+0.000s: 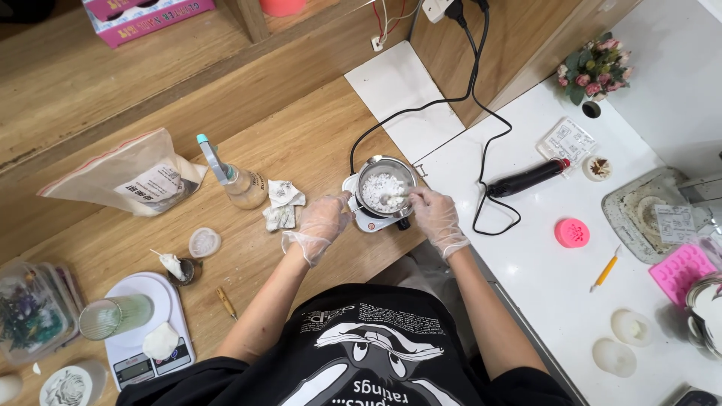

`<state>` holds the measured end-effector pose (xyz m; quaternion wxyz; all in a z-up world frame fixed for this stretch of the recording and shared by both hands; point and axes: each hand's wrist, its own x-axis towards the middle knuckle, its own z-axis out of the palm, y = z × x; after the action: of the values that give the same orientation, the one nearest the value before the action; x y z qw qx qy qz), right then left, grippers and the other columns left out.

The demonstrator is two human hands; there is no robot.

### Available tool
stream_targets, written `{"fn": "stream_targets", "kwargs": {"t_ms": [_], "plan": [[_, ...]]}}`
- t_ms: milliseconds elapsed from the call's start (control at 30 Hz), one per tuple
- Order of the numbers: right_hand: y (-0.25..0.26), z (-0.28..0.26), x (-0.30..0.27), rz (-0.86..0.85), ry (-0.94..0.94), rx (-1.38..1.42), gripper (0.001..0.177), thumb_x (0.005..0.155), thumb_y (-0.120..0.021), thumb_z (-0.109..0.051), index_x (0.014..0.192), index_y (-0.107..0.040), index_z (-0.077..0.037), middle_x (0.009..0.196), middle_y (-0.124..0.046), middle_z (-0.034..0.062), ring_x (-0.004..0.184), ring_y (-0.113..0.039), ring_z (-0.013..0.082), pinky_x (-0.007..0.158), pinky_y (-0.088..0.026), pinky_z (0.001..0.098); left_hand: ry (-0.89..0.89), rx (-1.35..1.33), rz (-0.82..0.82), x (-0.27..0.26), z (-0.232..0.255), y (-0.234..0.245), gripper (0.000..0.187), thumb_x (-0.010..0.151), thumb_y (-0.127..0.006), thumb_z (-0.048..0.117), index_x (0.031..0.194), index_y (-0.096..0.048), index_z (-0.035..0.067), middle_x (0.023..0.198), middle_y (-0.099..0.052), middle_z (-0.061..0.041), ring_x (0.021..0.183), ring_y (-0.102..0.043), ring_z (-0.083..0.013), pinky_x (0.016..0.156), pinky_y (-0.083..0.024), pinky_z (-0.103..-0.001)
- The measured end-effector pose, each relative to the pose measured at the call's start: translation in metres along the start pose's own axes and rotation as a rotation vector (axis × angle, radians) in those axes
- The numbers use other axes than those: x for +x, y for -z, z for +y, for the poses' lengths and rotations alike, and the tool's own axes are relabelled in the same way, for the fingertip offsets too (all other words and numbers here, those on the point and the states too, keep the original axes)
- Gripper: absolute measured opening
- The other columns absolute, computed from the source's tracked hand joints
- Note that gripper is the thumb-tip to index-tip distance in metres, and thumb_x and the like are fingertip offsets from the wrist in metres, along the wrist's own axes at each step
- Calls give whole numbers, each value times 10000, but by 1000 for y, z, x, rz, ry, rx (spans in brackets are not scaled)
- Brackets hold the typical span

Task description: Melting wax pellets in a small heating pot while stirring with a tool.

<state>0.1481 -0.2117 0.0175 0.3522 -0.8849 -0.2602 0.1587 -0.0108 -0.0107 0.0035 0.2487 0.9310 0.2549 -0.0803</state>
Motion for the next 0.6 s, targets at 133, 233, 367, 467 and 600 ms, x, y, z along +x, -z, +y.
{"fn": "stream_targets", "kwargs": {"t_ms": [133,233,367,467,600], "plan": [[2,-6,1,182,2,95,243,962,-631,-227,1102,-785,-101,790,-777,82,598,-662,186,590,-522,356,18,9,-32,-2,3,6,513,910,-682,390,1381,-595,209,1113,-707,-168,1016,-697,-362,807,-573,-476],[-2,5,2,198,31,-84,215,993,-637,-207,1080,-790,-84,754,-743,120,625,-672,190,636,-535,350,-22,17,23,-2,0,0,509,910,-685,396,1366,-603,188,1102,-711,-173,1007,-696,-366,803,-573,-480],[-28,37,8,139,-118,308,214,1002,-628,-166,1026,-748,10,780,-771,86,671,-709,137,678,-575,288,-21,20,14,-2,-1,2,509,915,-684,390,1375,-602,188,1097,-709,-184,996,-700,-366,800,-575,-477],[-43,58,12,78,-174,720,212,979,-626,-134,1045,-723,42,823,-774,104,703,-709,142,697,-597,275,-26,12,19,-3,2,1,506,911,-685,393,1367,-608,187,1097,-712,-177,1000,-698,-364,800,-573,-480],[-43,49,20,200,-3,630,224,1001,-592,-129,1098,-722,26,896,-782,89,774,-713,126,751,-601,252,-19,24,12,-2,-1,-1,499,916,-682,400,1366,-613,196,1103,-708,-181,1002,-700,-364,805,-575,-475]]}}
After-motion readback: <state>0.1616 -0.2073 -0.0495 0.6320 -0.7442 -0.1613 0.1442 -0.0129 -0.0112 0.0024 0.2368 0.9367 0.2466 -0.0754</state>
